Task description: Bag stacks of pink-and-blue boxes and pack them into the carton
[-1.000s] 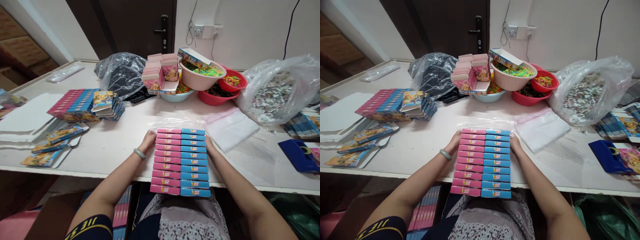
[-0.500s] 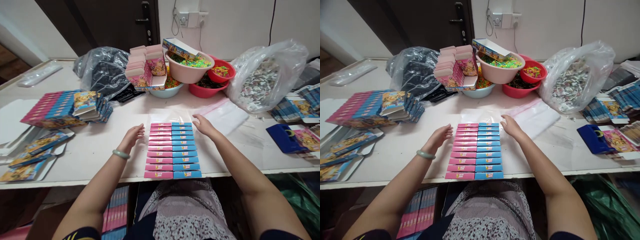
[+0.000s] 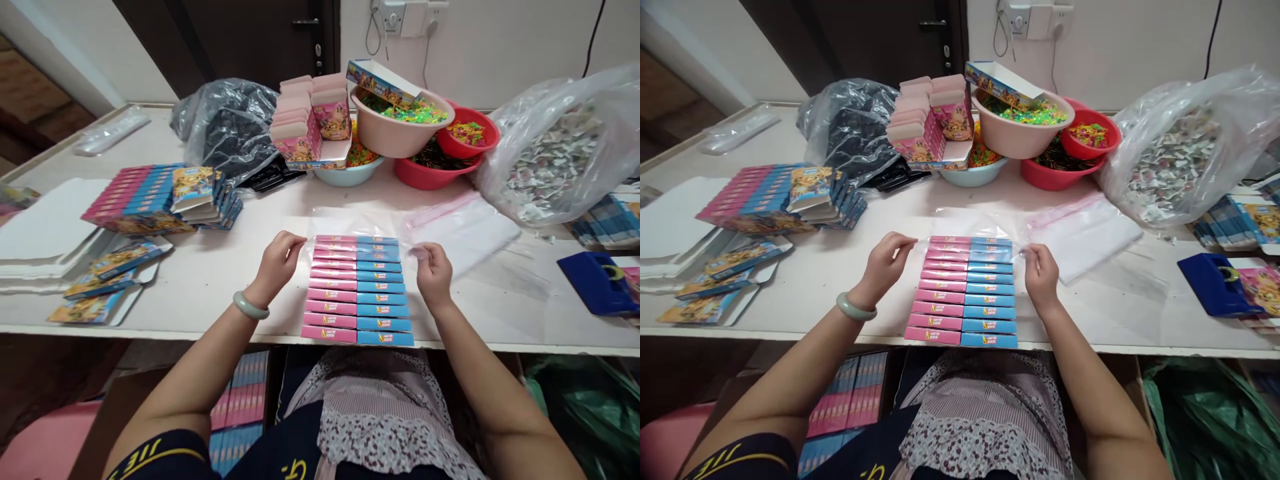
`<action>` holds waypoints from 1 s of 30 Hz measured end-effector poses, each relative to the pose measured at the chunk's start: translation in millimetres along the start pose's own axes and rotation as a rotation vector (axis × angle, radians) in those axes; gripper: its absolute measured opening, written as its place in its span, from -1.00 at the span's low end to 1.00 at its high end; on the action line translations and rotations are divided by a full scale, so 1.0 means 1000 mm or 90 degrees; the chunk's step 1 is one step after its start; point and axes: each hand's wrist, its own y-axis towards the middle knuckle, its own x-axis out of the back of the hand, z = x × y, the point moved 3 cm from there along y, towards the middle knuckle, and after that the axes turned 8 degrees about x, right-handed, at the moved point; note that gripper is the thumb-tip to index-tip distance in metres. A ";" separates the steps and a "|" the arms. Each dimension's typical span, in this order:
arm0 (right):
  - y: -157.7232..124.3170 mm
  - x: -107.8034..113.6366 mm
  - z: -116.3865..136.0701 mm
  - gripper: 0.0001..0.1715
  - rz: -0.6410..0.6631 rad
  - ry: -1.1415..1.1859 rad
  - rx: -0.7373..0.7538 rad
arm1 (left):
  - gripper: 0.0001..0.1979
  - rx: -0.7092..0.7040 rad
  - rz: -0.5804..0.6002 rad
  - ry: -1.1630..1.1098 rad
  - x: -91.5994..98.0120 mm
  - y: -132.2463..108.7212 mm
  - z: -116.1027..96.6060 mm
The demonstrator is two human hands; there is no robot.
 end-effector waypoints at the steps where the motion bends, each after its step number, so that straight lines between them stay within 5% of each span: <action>1: -0.018 0.009 0.009 -0.80 -0.014 0.003 0.035 | -0.86 -0.064 -0.004 0.031 0.004 -0.016 -0.007; 5: -0.089 0.035 0.029 -0.82 0.006 0.060 0.101 | -0.66 -0.212 -0.002 0.073 0.014 -0.087 -0.020; 11: -0.171 0.068 0.050 -0.76 0.072 0.065 0.093 | -0.37 -0.268 0.025 0.107 0.029 -0.181 -0.027; 17: -0.237 0.095 0.056 -0.78 0.151 0.055 0.100 | -0.46 -0.271 0.092 0.098 0.038 -0.252 -0.031; 19: -0.246 0.093 0.045 -0.74 0.118 -0.011 0.097 | -0.48 -0.255 0.048 0.115 0.033 -0.259 -0.018; 22: -0.238 0.079 0.022 -0.14 0.037 -0.189 0.100 | -0.14 -0.148 -0.058 0.156 0.012 -0.250 0.011; 24: -0.222 0.066 0.010 0.07 0.009 -0.270 0.098 | -0.09 -0.032 -0.122 0.158 -0.004 -0.236 0.025; 26: -0.203 0.055 0.002 -0.03 0.006 -0.287 0.081 | -0.26 0.102 -0.148 0.092 -0.019 -0.221 0.028; 30: -0.178 0.043 0.001 -0.61 0.111 -0.166 0.051 | -0.72 0.261 -0.117 -0.170 -0.035 -0.199 0.010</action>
